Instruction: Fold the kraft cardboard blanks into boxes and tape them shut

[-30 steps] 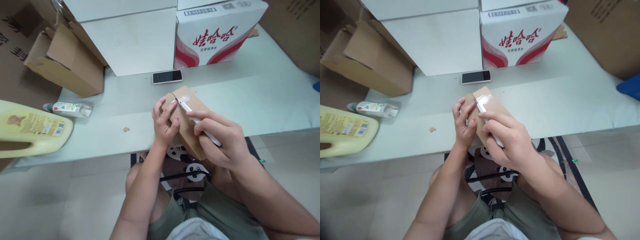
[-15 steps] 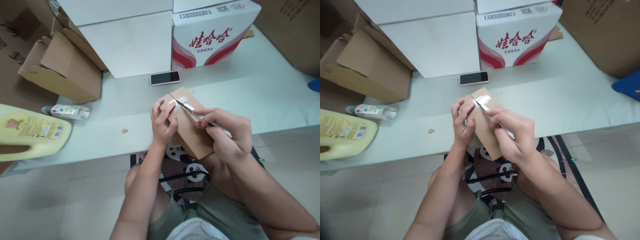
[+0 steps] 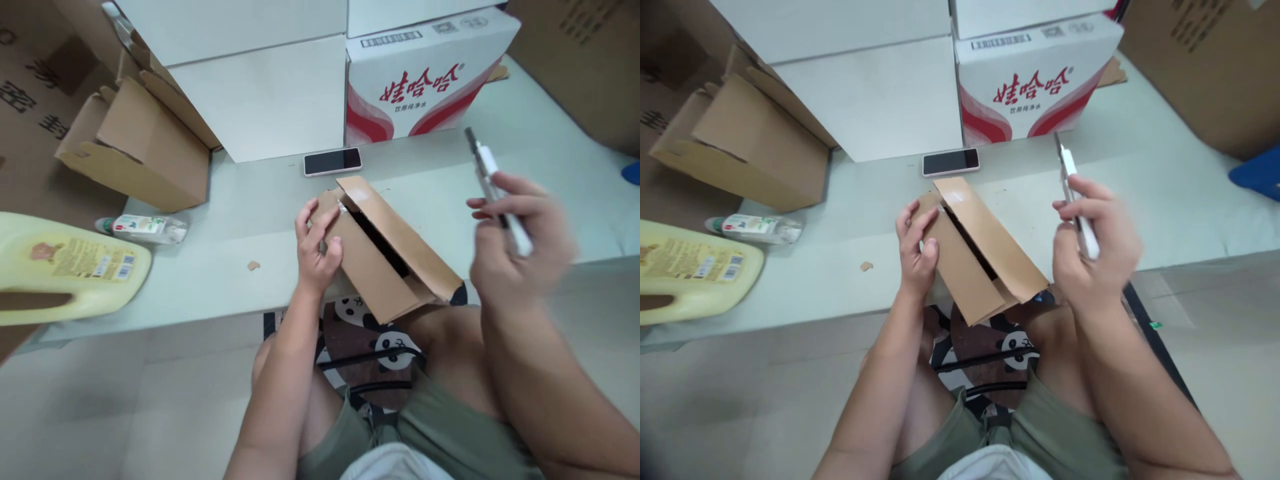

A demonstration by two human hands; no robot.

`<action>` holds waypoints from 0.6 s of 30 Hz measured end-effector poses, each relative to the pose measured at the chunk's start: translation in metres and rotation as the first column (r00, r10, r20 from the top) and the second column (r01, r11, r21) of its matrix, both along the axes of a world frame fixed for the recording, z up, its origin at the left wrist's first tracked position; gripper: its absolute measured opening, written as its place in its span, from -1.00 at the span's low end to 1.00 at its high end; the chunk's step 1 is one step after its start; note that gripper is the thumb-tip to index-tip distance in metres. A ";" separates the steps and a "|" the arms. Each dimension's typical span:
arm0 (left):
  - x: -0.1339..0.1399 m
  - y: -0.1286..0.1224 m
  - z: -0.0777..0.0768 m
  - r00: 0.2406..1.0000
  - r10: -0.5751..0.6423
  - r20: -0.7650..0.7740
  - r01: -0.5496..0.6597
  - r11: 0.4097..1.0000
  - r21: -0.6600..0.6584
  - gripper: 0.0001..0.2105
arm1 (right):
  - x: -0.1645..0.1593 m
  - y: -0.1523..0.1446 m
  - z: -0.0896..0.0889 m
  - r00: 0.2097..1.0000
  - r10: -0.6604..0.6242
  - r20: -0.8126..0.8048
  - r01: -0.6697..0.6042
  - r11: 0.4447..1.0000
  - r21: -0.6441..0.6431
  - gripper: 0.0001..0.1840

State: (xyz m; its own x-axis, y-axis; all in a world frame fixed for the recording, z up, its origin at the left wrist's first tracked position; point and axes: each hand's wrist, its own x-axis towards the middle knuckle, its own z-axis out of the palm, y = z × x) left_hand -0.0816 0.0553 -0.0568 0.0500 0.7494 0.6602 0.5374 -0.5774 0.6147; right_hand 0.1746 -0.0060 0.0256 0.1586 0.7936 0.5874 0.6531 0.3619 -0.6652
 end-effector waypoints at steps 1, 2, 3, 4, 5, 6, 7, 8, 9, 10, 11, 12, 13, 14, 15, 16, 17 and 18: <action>-0.006 0.003 -0.001 1.000 -0.012 0.002 0.012 1.000 -0.013 -0.47 | 0.003 0.013 -0.012 0.996 -0.091 0.008 0.091 0.996 -0.012 -0.80; -0.012 0.005 -0.002 1.000 -0.026 0.012 0.027 0.999 -0.025 -0.45 | 0.004 0.025 -0.024 0.991 -0.132 0.037 0.134 0.989 -0.069 -0.77; -0.018 0.008 -0.003 0.999 -0.045 0.024 0.046 0.998 -0.034 -0.43 | 0.006 0.036 -0.036 0.987 -0.145 0.074 0.154 0.977 -0.145 -0.74; -0.024 0.011 -0.004 0.997 -0.062 0.038 0.064 0.997 -0.046 -0.43 | 0.008 0.045 -0.048 0.985 -0.124 0.120 0.151 0.956 -0.251 -0.70; -0.029 0.014 -0.004 0.996 -0.073 0.053 0.076 0.995 -0.061 -0.44 | 0.009 0.052 -0.058 0.984 -0.096 0.153 0.145 0.924 -0.354 -0.65; -0.033 0.016 -0.004 0.995 -0.073 0.069 0.078 0.994 -0.080 -0.44 | 0.011 0.057 -0.066 0.983 -0.071 0.172 0.141 0.886 -0.441 -0.61; -0.036 0.017 -0.004 0.994 -0.053 0.091 0.063 0.992 -0.109 -0.45 | 0.012 0.059 -0.072 0.983 -0.043 0.177 0.129 0.849 -0.513 -0.57; -0.038 0.018 -0.004 0.993 -0.011 0.121 0.029 0.989 -0.147 -0.46 | 0.013 0.060 -0.075 0.985 -0.013 0.170 0.108 0.818 -0.565 -0.54; -0.039 0.019 -0.004 0.986 0.053 0.158 -0.022 0.981 -0.191 -0.47 | 0.014 0.060 -0.077 0.988 0.015 0.156 0.082 0.797 -0.598 -0.52; -0.040 0.019 -0.004 0.971 0.131 0.200 -0.081 0.968 -0.238 -0.49 | 0.015 0.060 -0.078 0.990 0.039 0.136 0.054 0.785 -0.617 -0.53; -0.040 0.018 -0.004 0.946 0.206 0.252 -0.130 0.949 -0.287 -0.53 | 0.015 0.059 -0.077 0.992 0.058 0.110 0.024 0.779 -0.627 -0.54; -0.039 0.017 -0.003 0.913 0.262 0.313 -0.149 0.928 -0.341 -0.58 | 0.015 0.057 -0.075 0.994 0.073 0.075 -0.009 0.775 -0.632 -0.57; -0.038 0.016 -0.002 0.875 0.297 0.382 -0.134 0.907 -0.399 -0.63 | 0.015 0.056 -0.072 0.996 0.085 0.026 -0.050 0.773 -0.632 -0.59; -0.038 0.015 -0.001 0.830 0.319 0.458 -0.089 0.886 -0.455 -0.66 | 0.014 0.054 -0.069 0.994 0.099 -0.041 -0.103 0.772 -0.628 -0.60; -0.037 0.014 0.000 0.776 0.336 0.533 -0.026 0.862 -0.506 -0.67 | 0.013 0.052 -0.066 0.985 0.117 -0.128 -0.172 0.766 -0.619 -0.61; -0.037 0.012 0.002 0.719 0.352 0.599 0.043 0.838 -0.544 -0.68 | 0.012 0.051 -0.062 0.962 0.140 -0.233 -0.256 0.754 -0.604 -0.60; -0.038 0.011 0.004 0.661 0.368 0.654 0.101 0.820 -0.564 -0.68 | 0.011 0.049 -0.059 0.922 0.160 -0.353 -0.348 0.740 -0.575 -0.59; -0.039 0.009 0.006 0.611 0.375 0.697 0.151 0.809 -0.568 -0.67 | 0.010 0.047 -0.055 0.862 0.175 -0.476 -0.439 0.727 -0.528 -0.56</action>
